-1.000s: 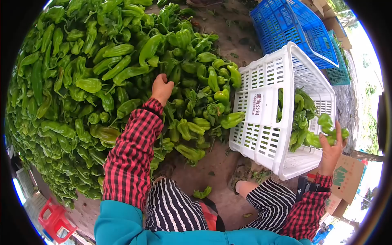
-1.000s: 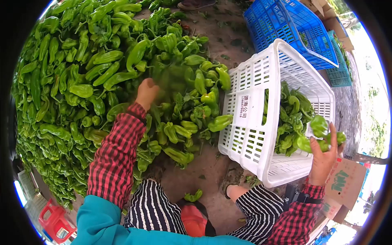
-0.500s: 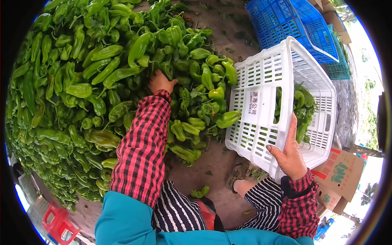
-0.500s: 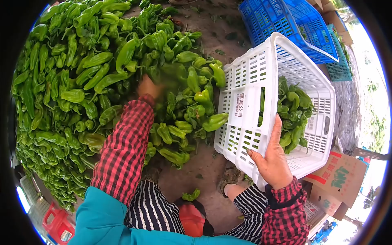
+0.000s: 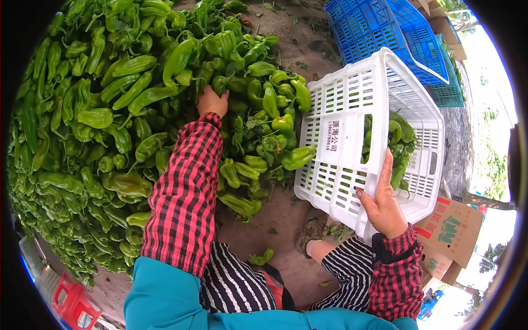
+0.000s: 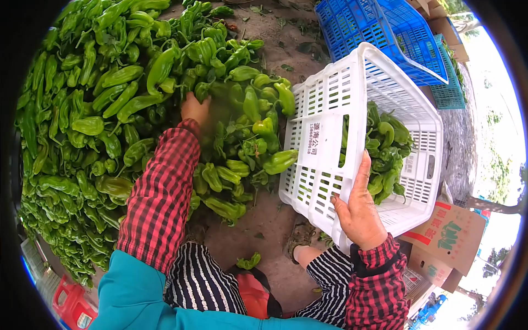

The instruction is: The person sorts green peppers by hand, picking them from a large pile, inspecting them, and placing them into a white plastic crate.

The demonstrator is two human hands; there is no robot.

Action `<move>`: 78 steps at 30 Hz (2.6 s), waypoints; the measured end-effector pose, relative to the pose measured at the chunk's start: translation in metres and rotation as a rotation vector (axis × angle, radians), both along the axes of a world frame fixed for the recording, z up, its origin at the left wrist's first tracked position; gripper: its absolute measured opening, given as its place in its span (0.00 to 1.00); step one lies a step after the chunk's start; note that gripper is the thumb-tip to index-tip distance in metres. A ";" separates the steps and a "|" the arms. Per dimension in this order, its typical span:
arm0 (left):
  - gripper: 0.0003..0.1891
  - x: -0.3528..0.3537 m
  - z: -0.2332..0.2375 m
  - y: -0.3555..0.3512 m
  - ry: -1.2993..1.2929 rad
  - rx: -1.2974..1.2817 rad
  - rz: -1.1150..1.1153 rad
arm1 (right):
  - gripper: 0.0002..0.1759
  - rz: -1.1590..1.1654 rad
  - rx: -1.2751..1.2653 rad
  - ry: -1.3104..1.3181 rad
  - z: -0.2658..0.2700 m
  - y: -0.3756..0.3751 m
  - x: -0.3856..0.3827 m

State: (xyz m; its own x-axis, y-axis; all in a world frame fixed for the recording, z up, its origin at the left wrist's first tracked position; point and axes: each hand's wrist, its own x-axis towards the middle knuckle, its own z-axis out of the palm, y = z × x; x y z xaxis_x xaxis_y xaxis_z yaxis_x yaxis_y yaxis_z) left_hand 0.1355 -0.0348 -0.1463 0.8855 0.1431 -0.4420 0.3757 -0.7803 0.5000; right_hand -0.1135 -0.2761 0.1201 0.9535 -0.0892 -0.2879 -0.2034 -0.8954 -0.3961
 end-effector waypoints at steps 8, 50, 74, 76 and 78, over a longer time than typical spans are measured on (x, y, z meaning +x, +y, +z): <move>0.23 -0.007 -0.006 -0.004 0.047 0.109 -0.121 | 0.52 -0.049 0.029 -0.002 -0.001 0.002 0.000; 0.18 -0.201 0.160 0.025 1.134 -1.922 -0.219 | 0.34 -0.745 1.553 0.063 0.005 0.123 -0.006; 0.26 -0.174 0.180 0.005 0.211 -1.159 -1.151 | 0.29 -0.595 1.295 0.063 -0.003 0.109 -0.013; 0.24 -0.132 0.168 0.016 0.296 -0.844 -1.340 | 0.18 -0.873 1.416 -0.036 0.000 0.107 -0.010; 0.22 -0.087 0.119 0.026 0.177 -0.666 -0.898 | 0.17 -0.880 1.472 -0.058 0.002 0.105 -0.012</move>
